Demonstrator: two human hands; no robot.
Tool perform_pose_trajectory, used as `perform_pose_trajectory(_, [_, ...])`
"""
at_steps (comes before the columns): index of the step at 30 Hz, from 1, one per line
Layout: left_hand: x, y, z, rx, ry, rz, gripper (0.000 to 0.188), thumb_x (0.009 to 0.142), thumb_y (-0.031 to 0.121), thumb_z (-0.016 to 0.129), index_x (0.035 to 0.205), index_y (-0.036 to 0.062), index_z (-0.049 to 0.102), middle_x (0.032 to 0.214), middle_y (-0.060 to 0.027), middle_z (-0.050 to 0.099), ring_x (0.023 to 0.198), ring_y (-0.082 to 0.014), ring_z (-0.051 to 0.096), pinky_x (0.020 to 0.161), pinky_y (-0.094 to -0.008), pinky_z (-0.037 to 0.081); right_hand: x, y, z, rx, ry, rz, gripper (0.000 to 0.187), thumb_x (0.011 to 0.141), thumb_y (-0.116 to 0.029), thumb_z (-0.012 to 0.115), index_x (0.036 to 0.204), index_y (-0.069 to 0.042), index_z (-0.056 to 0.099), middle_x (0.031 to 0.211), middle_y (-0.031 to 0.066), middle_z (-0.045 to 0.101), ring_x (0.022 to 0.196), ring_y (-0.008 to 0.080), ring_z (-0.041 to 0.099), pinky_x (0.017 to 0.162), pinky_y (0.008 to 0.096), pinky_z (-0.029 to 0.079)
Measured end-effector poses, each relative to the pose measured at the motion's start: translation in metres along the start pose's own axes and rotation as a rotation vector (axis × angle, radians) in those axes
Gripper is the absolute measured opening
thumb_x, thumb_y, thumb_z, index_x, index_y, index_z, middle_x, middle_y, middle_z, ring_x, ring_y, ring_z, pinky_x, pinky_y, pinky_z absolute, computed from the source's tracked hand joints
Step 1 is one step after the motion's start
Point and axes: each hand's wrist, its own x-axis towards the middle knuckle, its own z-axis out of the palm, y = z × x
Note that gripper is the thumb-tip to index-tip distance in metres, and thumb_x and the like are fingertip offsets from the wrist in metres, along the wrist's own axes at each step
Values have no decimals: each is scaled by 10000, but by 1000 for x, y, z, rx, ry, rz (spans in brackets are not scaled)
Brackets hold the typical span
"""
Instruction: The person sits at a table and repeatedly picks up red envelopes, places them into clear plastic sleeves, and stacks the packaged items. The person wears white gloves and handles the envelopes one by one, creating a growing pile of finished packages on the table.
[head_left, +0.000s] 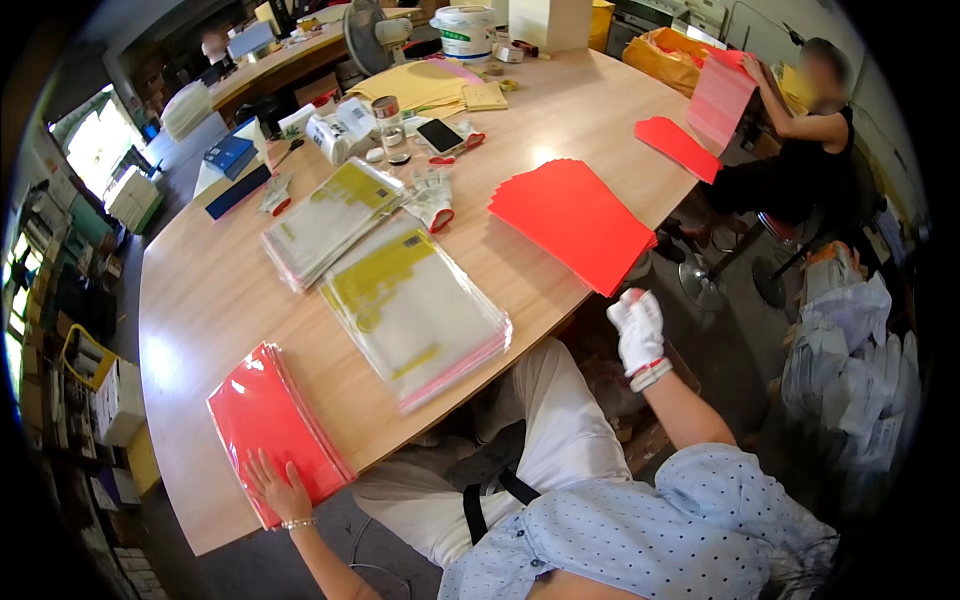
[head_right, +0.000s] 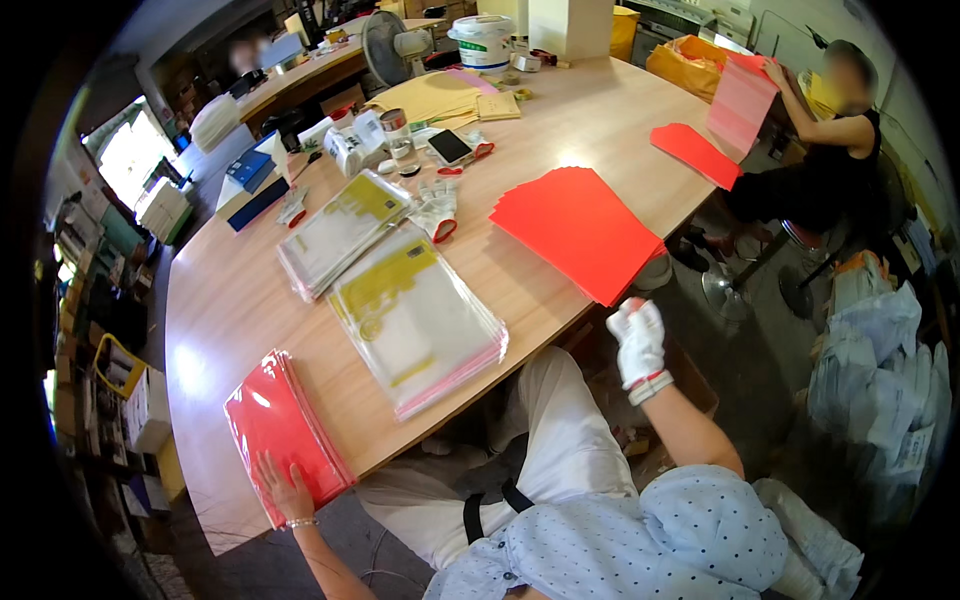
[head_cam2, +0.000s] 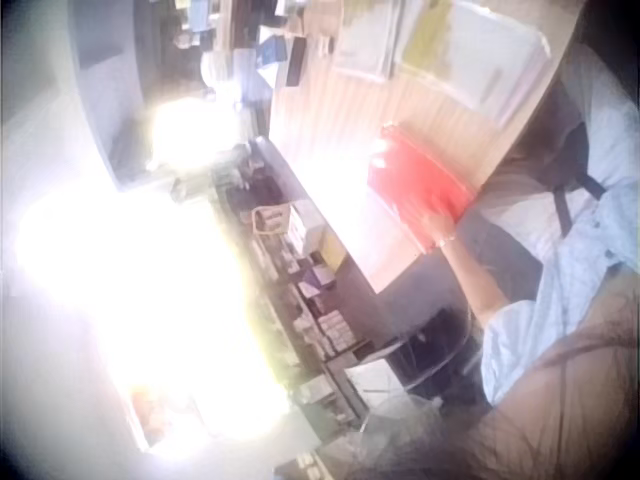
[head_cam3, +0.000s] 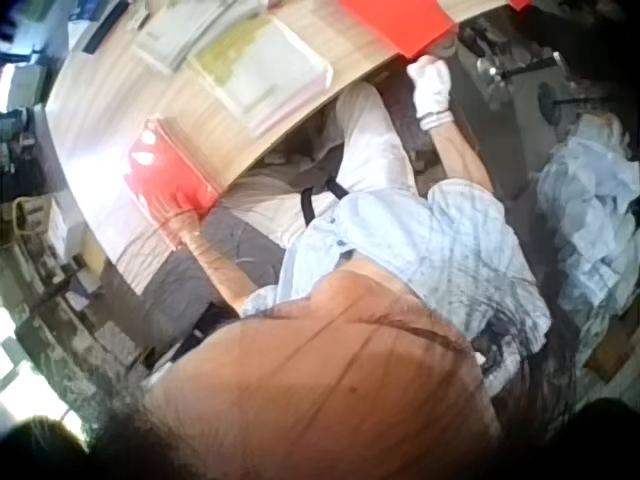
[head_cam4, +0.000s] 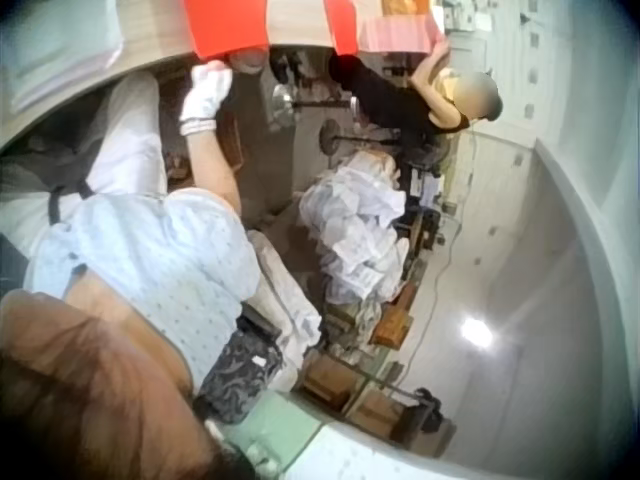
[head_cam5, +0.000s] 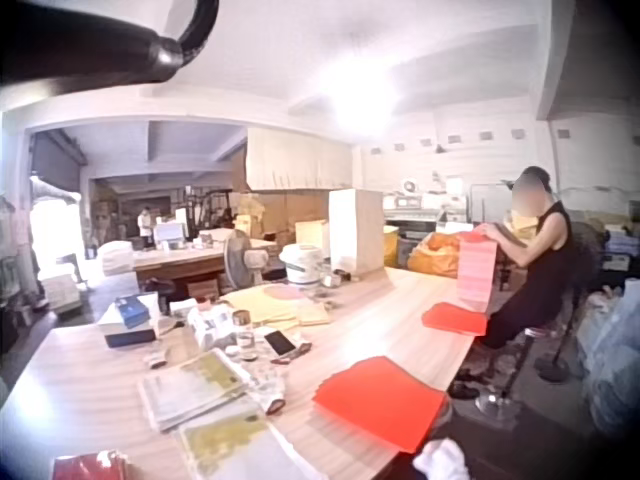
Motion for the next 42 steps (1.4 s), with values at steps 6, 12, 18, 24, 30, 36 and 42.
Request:
perform_pose_trajectory(6, [10, 83, -42, -577, 254, 169, 378, 884, 181, 545, 1224, 21, 500, 1232, -170, 523, 1144, -317, 495, 967, -424, 378, 36, -43, 15, -1594, -703, -979, 421, 639, -162, 732, 1012, -46, 576, 1163, 119, 538, 1087, 316, 496, 953, 391, 399])
perform_pose_trajectory(12, [23, 193, -70, -762, -263, 443, 212, 833, 55, 571, 1037, 1, 595, 967, -175, 635, 904, -302, 619, 820, -359, 482, 77, -52, 7, -1510, -835, -929, 217, 718, -143, 672, 901, -50, 602, 887, 104, 633, 824, 284, 598, 730, 354, 496])
perform_pose_trajectory(18, [35, 282, -5, -504, -31, 493, 337, 797, 80, 569, 1132, 59, 593, 1043, -132, 614, 858, -303, 604, 739, -385, 485, 41, -73, 17, -1503, -825, -1125, 162, 684, -126, 691, 790, -90, 574, 706, 72, 561, 709, 272, 568, 643, 363, 487])
perform_pose_trajectory(24, [71, 322, -29, 39, -657, 524, 302, 780, 155, 566, 1027, -18, 561, 990, -189, 555, 918, -319, 562, 833, -396, 474, -7, -51, -40, -1114, -491, -857, 197, 707, -33, 672, 872, -44, 567, 966, 112, 591, 835, 225, 586, 741, 322, 484])
perform_pose_trajectory(30, [77, 297, -12, 144, -624, 825, 262, 733, 124, 583, 950, -23, 579, 1014, -199, 549, 986, -322, 552, 856, -372, 476, 34, -45, -24, -108, 130, 560, 417, 897, -529, 456, 897, -117, 522, 772, 19, 548, 613, 112, 516, 555, 205, 406])
perform_pose_trajectory(36, [76, 295, 12, -93, -532, 550, 216, 780, 118, 556, 955, -2, 592, 996, -191, 560, 933, -353, 589, 809, -362, 502, 34, -52, -24, -355, -323, 174, 102, 903, -199, 458, 920, -113, 508, 638, 3, 518, 449, 114, 450, 392, 250, 339])
perform_pose_trajectory(42, [82, 288, 2, -183, -554, 490, 187, 814, 111, 518, 970, 56, 605, 1016, -132, 580, 917, -307, 601, 812, -346, 497, -67, -84, -30, -321, -576, 483, 338, 876, -105, 469, 1193, 11, 487, 1076, 88, 594, 922, 169, 597, 773, 288, 487])
